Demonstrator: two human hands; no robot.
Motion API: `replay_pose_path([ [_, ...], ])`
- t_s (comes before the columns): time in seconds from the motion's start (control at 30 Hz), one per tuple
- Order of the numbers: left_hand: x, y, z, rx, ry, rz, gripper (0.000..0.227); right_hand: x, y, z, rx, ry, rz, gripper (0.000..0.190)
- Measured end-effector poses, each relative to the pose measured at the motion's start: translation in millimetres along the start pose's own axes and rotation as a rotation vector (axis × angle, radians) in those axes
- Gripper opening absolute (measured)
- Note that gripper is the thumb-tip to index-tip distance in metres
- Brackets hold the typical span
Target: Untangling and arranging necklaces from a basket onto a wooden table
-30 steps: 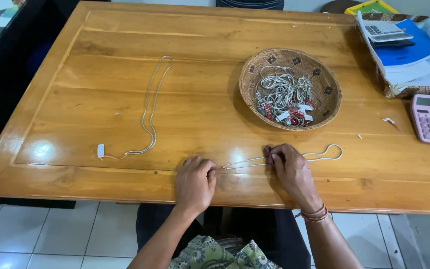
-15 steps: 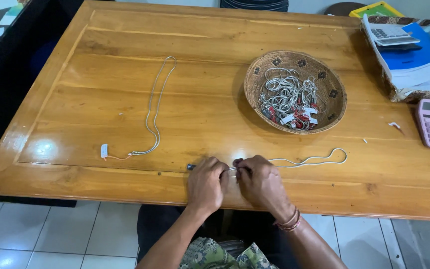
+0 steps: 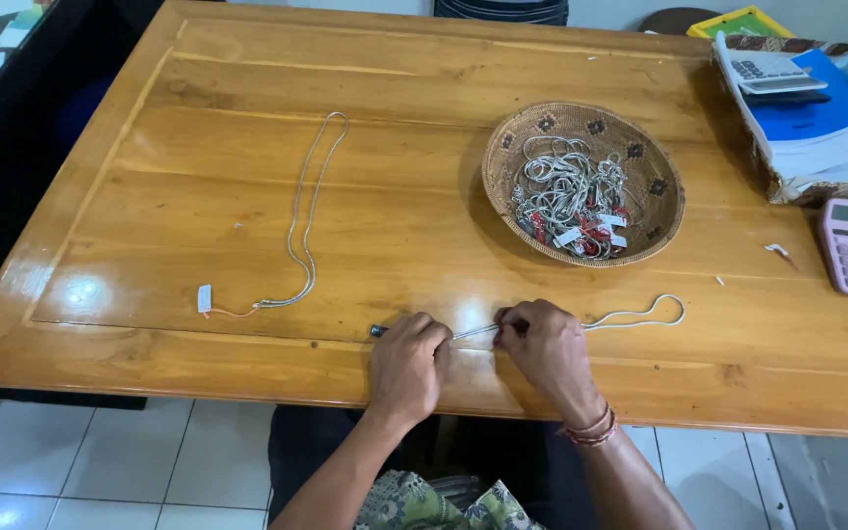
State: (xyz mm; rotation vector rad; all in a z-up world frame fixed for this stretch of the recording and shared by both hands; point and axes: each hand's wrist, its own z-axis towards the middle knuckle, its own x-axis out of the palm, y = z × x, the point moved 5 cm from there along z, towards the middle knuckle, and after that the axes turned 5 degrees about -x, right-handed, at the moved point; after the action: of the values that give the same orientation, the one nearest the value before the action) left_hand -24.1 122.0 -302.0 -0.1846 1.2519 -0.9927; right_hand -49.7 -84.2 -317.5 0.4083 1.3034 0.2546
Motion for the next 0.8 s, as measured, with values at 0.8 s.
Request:
replay_pose_path([
  [0.8, 6.6, -2.3, 5.7, -0.058, 0.039, 0.041, 0.011, -4.0, 67.8, -1.7, -0.029, 0.076, 0.195, 0.010],
])
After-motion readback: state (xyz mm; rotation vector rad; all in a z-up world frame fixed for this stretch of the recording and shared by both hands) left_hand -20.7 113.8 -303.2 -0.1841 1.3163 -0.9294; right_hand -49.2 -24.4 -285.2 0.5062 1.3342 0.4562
